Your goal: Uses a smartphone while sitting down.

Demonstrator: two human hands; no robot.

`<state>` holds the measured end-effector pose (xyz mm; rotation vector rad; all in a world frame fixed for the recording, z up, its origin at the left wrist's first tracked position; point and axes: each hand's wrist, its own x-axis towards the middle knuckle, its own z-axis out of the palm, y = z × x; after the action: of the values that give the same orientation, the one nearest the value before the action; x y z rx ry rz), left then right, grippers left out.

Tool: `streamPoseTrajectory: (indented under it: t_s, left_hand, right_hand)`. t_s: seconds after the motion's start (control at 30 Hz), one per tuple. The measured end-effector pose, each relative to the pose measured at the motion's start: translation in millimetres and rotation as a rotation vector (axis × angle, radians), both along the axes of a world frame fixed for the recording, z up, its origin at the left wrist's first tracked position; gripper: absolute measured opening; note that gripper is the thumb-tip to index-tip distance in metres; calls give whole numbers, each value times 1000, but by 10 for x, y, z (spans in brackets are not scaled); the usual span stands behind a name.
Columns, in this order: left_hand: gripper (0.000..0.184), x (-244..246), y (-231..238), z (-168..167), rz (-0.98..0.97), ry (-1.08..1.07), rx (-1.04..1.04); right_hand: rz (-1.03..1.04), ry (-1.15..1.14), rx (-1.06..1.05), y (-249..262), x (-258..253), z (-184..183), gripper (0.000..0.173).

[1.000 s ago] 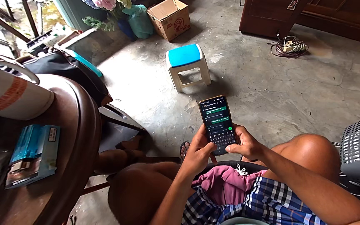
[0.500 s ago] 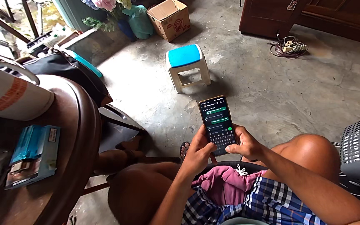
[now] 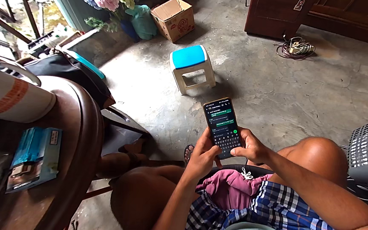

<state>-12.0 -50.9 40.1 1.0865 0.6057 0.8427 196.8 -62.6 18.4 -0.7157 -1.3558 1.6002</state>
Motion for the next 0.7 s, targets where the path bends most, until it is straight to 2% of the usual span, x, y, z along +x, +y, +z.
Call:
streamPoseTrajectory:
  t_s: [0.3, 0.43, 0.6, 0.7]
  left_hand:
    - [49, 7, -2, 7, 7, 9, 5]
    - [41, 13, 1, 5, 10, -6, -4]
    - [37, 21, 1, -9, 34, -5, -1]
    - [42, 0, 6, 1, 0, -31, -7]
  right_hand:
    - [-34, -19, 2, 3, -11, 5, 39]
    - [-61, -16, -17, 1, -25, 11, 32]
    - [-22, 26, 12, 9, 2, -25, 37]
    - [-31, 56, -32, 12, 21, -32, 41]
